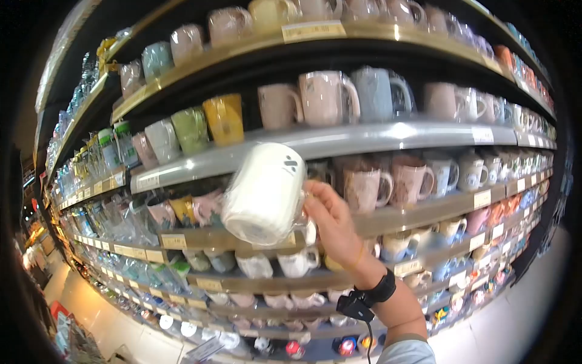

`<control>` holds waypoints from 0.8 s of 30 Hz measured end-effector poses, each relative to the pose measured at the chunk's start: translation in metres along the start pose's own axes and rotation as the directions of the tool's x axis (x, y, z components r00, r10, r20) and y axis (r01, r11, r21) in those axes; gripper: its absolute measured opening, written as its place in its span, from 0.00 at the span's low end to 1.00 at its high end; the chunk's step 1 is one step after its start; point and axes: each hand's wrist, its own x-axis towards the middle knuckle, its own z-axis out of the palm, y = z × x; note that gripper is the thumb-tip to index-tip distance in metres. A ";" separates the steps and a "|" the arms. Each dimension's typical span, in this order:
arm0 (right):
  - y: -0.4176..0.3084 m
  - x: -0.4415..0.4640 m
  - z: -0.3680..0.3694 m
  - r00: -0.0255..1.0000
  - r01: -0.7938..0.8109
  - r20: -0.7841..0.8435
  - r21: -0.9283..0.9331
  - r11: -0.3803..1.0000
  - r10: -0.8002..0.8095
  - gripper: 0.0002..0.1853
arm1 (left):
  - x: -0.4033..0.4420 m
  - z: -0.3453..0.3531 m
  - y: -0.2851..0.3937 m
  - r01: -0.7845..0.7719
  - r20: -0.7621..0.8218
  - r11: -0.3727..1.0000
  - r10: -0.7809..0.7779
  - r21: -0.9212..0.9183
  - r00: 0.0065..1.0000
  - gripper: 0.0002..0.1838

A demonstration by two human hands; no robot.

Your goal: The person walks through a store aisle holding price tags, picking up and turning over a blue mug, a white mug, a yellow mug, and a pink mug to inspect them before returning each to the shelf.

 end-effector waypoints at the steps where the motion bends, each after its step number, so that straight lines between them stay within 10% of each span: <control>1: 0.011 -0.019 0.004 0.980 -0.195 0.008 0.209 0.958 0.198 0.12 | -0.002 0.005 0.013 0.071 0.048 0.997 -0.069 -0.040 0.997 0.12; 7: 0.049 -0.098 0.008 0.844 -0.467 -0.004 0.489 0.737 0.537 0.09 | -0.008 0.007 0.042 0.235 0.057 0.942 -0.228 -0.241 0.972 0.12; 24: 0.040 -0.133 0.009 0.827 -0.513 -0.025 0.375 0.772 0.561 0.12 | -0.004 0.008 0.044 0.299 0.155 0.933 -0.272 -0.198 0.950 0.11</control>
